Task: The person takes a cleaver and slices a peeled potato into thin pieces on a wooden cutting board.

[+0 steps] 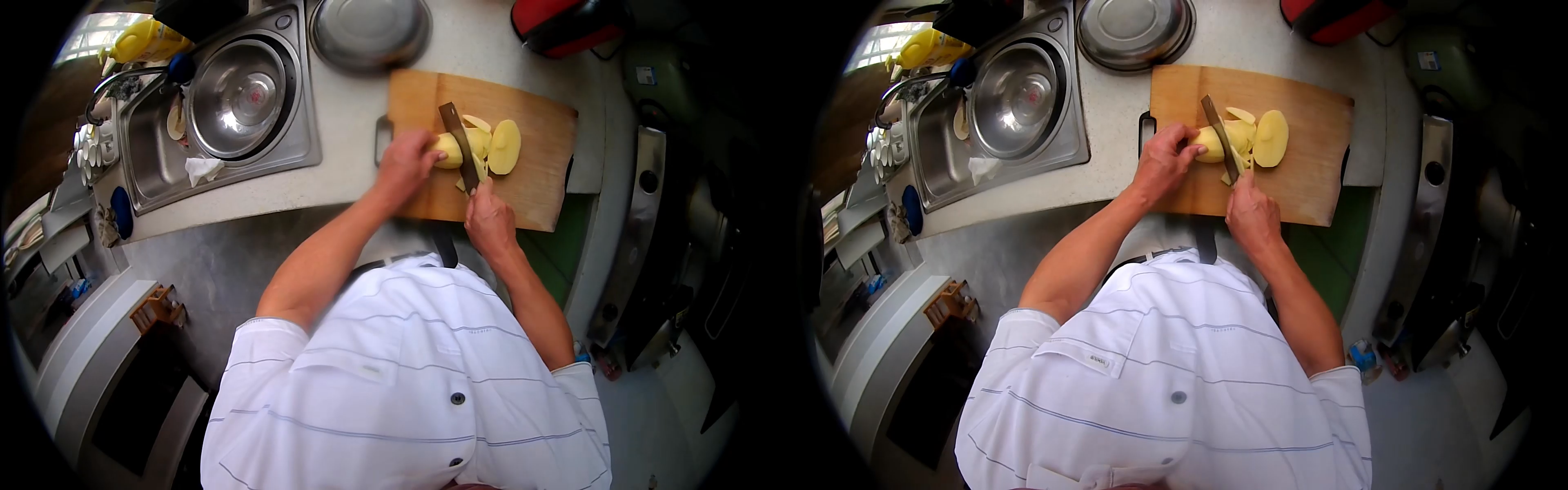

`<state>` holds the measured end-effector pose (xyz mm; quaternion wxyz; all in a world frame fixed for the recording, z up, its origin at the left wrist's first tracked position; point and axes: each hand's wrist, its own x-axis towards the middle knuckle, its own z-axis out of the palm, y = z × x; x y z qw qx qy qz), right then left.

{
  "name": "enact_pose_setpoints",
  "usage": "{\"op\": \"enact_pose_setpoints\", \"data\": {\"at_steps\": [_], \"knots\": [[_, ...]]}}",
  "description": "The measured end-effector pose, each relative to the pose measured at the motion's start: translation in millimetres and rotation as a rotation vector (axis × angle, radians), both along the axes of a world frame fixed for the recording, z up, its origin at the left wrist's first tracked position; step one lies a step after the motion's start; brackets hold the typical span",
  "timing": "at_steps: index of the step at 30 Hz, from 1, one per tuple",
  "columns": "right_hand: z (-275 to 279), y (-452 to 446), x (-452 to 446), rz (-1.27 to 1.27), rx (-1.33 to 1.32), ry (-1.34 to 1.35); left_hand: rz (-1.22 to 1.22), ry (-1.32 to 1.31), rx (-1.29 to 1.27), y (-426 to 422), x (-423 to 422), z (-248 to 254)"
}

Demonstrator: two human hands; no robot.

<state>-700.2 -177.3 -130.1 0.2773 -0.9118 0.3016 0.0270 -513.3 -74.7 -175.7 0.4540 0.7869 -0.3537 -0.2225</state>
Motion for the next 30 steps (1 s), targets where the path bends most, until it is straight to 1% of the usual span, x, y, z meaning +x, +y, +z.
{"op": "enact_pose_setpoints", "data": {"at_steps": [4,7,9,12,17,22,24,30], "knots": [[3,-1,2,-0.019,0.009,0.039,0.001,0.008,0.003,0,-1,0],[23,-4,1,-0.038,0.033,0.022,0.007,0.001,0.012,2,-1,2],[35,-7,1,-0.045,-0.004,-0.044,0.007,-0.013,0.013,1,-3,1],[45,-10,-1,-0.03,-0.013,-0.059,0.018,0.015,-0.012,1,-3,-3],[56,0,-7,-0.018,0.017,-0.007,0.034,0.023,-0.008,2,-4,-5],[52,5,-6,-0.037,0.029,0.022,0.025,0.018,-0.006,2,-2,-4],[48,4,-4,-0.008,0.016,0.029,0.022,0.016,0.001,0,-2,-3],[8,0,5,0.027,-0.014,0.05,0.029,0.019,-0.014,1,-3,-2]]}}
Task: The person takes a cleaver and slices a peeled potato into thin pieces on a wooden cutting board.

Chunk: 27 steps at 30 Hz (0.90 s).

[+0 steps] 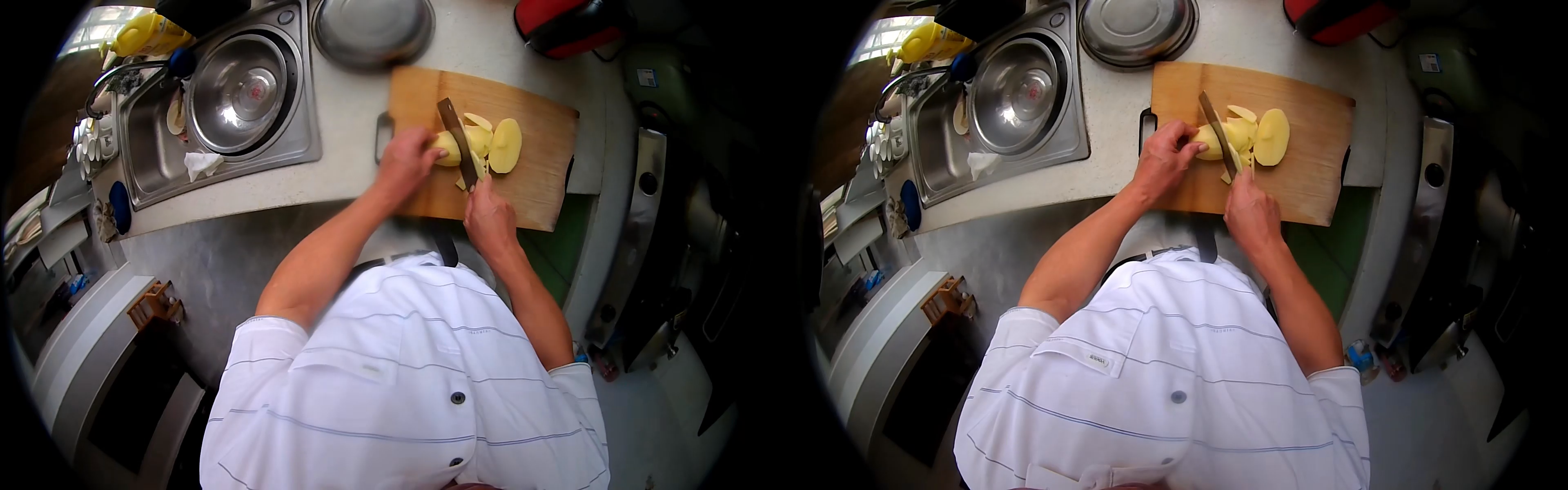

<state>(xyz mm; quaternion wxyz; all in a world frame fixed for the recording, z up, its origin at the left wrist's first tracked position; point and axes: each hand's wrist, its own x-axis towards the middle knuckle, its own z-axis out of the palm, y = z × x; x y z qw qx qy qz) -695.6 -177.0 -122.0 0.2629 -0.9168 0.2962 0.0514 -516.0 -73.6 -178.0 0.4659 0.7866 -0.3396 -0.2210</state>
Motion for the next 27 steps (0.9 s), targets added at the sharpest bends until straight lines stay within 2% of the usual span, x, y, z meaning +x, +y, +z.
{"op": "enact_pose_setpoints", "data": {"at_steps": [5,14,27], "knots": [[-20,-5,-3,0.012,-0.019,-0.04,-0.026,-0.021,0.016,0,1,3],[43,-5,1,-0.054,0.028,-0.081,0.005,0.02,0.013,2,0,0],[52,-2,-3,-0.034,0.028,-0.103,0.007,0.054,0.018,2,1,0]]}}
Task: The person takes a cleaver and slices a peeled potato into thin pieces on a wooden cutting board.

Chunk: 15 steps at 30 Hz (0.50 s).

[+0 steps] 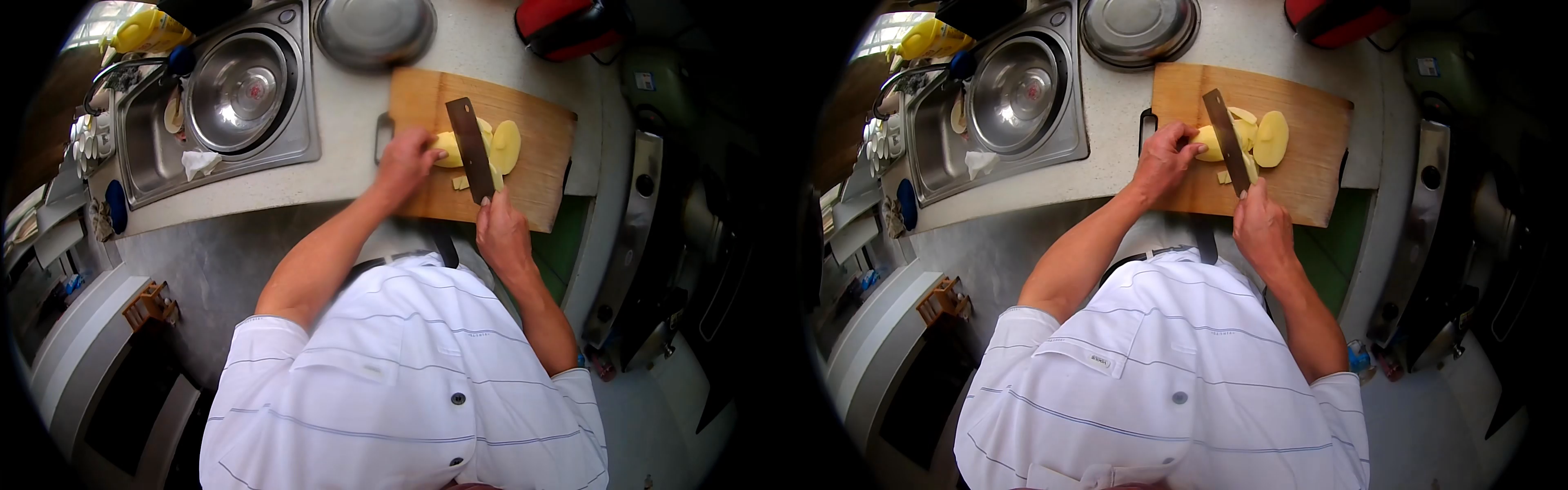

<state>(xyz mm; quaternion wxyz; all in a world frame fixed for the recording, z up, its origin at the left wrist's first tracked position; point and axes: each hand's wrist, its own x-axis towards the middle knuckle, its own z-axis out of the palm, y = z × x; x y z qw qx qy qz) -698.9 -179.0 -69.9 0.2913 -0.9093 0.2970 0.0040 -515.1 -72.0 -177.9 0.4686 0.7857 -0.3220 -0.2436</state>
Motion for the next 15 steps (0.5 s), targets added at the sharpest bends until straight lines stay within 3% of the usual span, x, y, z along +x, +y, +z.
{"op": "enact_pose_setpoints", "data": {"at_steps": [15], "knots": [[-32,-3,8,0.05,0.015,0.024,0.0,-0.007,0.018,0,-2,2]]}}
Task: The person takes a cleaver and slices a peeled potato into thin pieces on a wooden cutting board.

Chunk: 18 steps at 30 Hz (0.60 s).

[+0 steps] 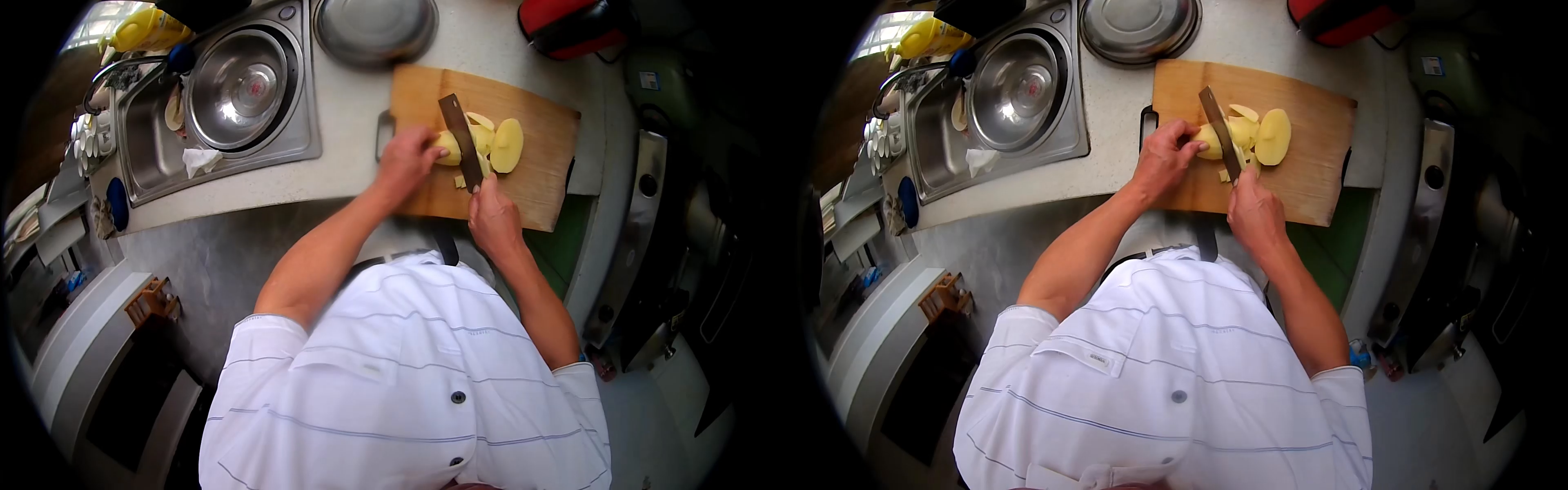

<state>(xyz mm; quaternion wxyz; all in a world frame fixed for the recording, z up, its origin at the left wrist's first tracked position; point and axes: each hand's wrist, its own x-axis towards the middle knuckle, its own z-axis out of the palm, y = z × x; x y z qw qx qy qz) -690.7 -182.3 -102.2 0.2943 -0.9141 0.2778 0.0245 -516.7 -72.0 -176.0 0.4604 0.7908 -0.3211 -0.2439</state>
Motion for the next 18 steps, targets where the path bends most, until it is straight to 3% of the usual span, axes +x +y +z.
{"op": "enact_pose_setpoints", "data": {"at_steps": [5,18], "knots": [[-32,2,5,-0.033,-0.004,-0.012,-0.006,0.004,0.005,-1,1,-3],[25,0,-2,-0.041,-0.035,-0.037,0.028,0.041,0.017,0,-1,-3]]}}
